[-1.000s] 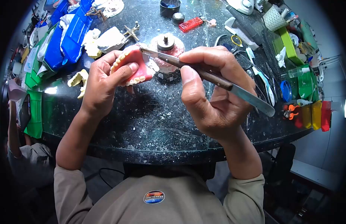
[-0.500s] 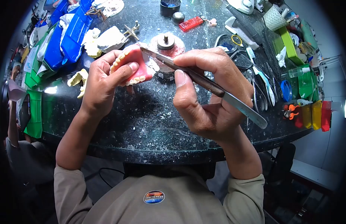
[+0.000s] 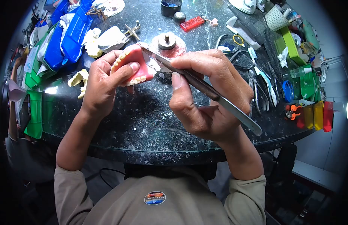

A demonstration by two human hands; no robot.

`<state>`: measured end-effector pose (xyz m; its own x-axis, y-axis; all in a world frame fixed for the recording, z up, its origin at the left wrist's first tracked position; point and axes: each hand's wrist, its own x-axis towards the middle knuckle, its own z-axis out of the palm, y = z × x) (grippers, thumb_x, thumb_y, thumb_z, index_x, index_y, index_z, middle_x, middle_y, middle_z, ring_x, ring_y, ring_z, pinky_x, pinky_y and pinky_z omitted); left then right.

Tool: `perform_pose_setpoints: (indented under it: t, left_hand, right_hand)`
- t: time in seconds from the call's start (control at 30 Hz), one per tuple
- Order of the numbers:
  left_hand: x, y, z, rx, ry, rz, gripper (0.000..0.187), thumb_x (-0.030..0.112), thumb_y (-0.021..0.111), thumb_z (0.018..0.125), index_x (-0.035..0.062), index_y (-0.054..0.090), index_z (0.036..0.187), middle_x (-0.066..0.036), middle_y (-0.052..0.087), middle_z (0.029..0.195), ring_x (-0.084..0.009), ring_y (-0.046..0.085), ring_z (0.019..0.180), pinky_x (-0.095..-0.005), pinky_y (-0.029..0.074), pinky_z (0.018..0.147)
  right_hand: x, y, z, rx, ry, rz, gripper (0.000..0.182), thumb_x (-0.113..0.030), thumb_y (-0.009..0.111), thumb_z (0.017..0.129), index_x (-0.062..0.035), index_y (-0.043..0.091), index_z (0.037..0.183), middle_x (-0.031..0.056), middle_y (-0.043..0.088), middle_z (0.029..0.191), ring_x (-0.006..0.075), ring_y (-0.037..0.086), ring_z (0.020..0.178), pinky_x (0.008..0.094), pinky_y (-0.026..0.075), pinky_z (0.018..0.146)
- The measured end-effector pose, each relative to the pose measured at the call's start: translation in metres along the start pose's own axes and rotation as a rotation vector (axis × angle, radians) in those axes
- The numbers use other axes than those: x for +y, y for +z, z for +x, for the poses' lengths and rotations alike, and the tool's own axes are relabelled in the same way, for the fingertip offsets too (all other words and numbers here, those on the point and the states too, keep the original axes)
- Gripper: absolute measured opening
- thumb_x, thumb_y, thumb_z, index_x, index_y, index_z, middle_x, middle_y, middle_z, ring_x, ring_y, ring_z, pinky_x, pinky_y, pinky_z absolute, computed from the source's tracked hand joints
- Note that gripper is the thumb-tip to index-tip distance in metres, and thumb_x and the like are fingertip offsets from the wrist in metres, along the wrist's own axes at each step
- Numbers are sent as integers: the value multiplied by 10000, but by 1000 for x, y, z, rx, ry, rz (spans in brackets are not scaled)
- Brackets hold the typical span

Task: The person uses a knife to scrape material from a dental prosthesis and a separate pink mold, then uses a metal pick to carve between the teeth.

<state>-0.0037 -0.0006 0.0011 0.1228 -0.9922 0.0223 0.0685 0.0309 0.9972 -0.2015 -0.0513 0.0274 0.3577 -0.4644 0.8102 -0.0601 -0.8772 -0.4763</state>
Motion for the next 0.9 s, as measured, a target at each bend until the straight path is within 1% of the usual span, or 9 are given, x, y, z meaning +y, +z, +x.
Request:
perform_pose_setpoints:
  t: [0.27, 0.47, 0.57, 0.6, 0.63, 0.7, 0.77, 0.8, 0.9]
  left_hand:
    - [-1, 0, 0, 9, -2, 7, 157, 92, 593, 829, -30, 568, 924, -52, 616, 749, -44, 555, 598, -175, 462, 498]
    - [1, 0, 0, 16, -13, 5, 158, 98, 592, 831, -29, 565, 921, -52, 612, 753, -47, 554, 604, -178, 462, 503]
    - [0, -1, 0, 14, -1, 17, 160, 100, 593, 831, -28, 564, 922, -51, 611, 756, -47, 551, 602, -178, 461, 506]
    - [-1, -2, 1, 14, -2, 18, 159, 100, 593, 831, -28, 564, 921, -50, 610, 754, -47, 550, 601, -179, 460, 507]
    - [-1, -3, 1, 14, -2, 20, 158, 100, 593, 831, -28, 565, 920, -48, 610, 751, -47, 549, 600, -179, 459, 508]
    - [-1, -4, 1, 20, 5, 19, 155, 100, 592, 832, -27, 567, 917, -47, 608, 747, -48, 547, 598, -180, 457, 508]
    - [-2, -4, 2, 29, 21, 15, 151, 100, 591, 832, -26, 568, 912, -45, 607, 742, -48, 545, 595, -180, 453, 507]
    - [-1, -4, 2, 36, 20, 25, 148, 100, 591, 833, -25, 569, 910, -44, 606, 740, -49, 545, 594, -180, 452, 507]
    - [0, -3, 2, 54, 18, 41, 144, 100, 593, 833, -23, 572, 904, -42, 604, 734, -49, 542, 592, -180, 448, 506]
  right_hand:
    - [-1, 0, 0, -6, 1, -5, 203, 56, 584, 662, 64, 589, 865, 130, 627, 783, 189, 619, 689, 263, 496, 638]
    - [-1, -2, -1, 68, 64, 65, 186, 53, 577, 685, 70, 580, 870, 129, 617, 787, 152, 598, 673, 247, 489, 628]
    - [-2, -8, -1, 125, 188, 88, 152, 43, 565, 724, 70, 578, 873, 118, 610, 807, 121, 583, 665, 234, 483, 622]
    - [1, -8, -1, 181, 222, 129, 139, 31, 565, 749, 59, 580, 884, 107, 606, 824, 107, 578, 668, 225, 483, 629]
    - [1, -9, 1, 224, 335, 203, 135, 2, 559, 769, 47, 582, 894, 106, 605, 809, 102, 573, 657, 207, 466, 598]
    - [17, -23, 0, 225, 611, 357, 153, -63, 544, 798, 43, 582, 902, 106, 602, 782, 100, 556, 634, 190, 437, 565]
    - [43, -34, -8, 205, 807, 605, 185, -113, 524, 821, 45, 584, 894, 98, 593, 745, 106, 532, 601, 178, 411, 550]
    - [50, -36, -12, 229, 909, 692, 194, -128, 528, 824, 45, 584, 892, 86, 585, 723, 106, 521, 592, 183, 419, 568]
    - [66, -37, -19, 221, 1056, 789, 188, -125, 533, 825, 44, 582, 892, 80, 579, 718, 103, 523, 596, 196, 427, 569]
